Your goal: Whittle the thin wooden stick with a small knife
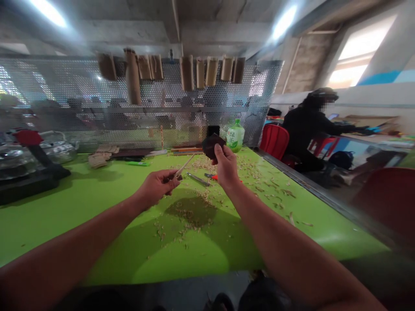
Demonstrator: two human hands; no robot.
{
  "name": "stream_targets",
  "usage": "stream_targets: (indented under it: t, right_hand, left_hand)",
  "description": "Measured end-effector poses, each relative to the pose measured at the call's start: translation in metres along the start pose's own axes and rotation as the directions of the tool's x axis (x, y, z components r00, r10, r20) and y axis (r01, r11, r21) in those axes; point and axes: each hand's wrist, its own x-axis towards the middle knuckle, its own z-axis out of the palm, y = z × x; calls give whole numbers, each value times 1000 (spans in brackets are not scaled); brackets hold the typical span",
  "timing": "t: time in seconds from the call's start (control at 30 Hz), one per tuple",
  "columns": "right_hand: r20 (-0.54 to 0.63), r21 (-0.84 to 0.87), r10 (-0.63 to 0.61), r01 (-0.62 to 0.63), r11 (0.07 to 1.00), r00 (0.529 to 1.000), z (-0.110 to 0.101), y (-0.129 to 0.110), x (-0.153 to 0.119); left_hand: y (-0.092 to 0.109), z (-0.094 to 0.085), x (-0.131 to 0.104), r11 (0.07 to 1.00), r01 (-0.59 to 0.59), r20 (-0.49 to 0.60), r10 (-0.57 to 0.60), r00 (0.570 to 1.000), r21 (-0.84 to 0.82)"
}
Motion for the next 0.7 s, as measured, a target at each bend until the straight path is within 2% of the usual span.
stream_targets:
  t: [0.1, 0.3, 0.4, 0.53, 0.67, 0.7]
  right_hand:
    - [37, -28, 38, -37, 999, 999, 3, -4, -5]
    - [269, -160, 157, -116, 980, 950, 20, -10, -29]
    - [295, -296, 117, -26, 955, 948, 26, -12, -35]
    - [193, -365, 44, 30, 931, 980, 29, -11, -39]
    - [361, -422, 22, 142, 896, 932, 33, -8, -43]
    - [372, -446, 19, 161, 880, 928, 34, -7, -43]
  left_hand:
    - [2, 0, -1, 1000, -20, -3, 20, 1000, 14]
    - [6, 2, -5, 997, 44, 55, -47, 997, 57]
    - [7, 5, -6, 997, 57, 98, -61, 993, 46]
    - [5, 9, -7, 997, 72, 114, -74, 991, 28]
    - [1, 11, -6, 993, 117, 60, -116, 991, 1]
    - [1, 11, -6, 992, 123, 53, -122, 991, -13]
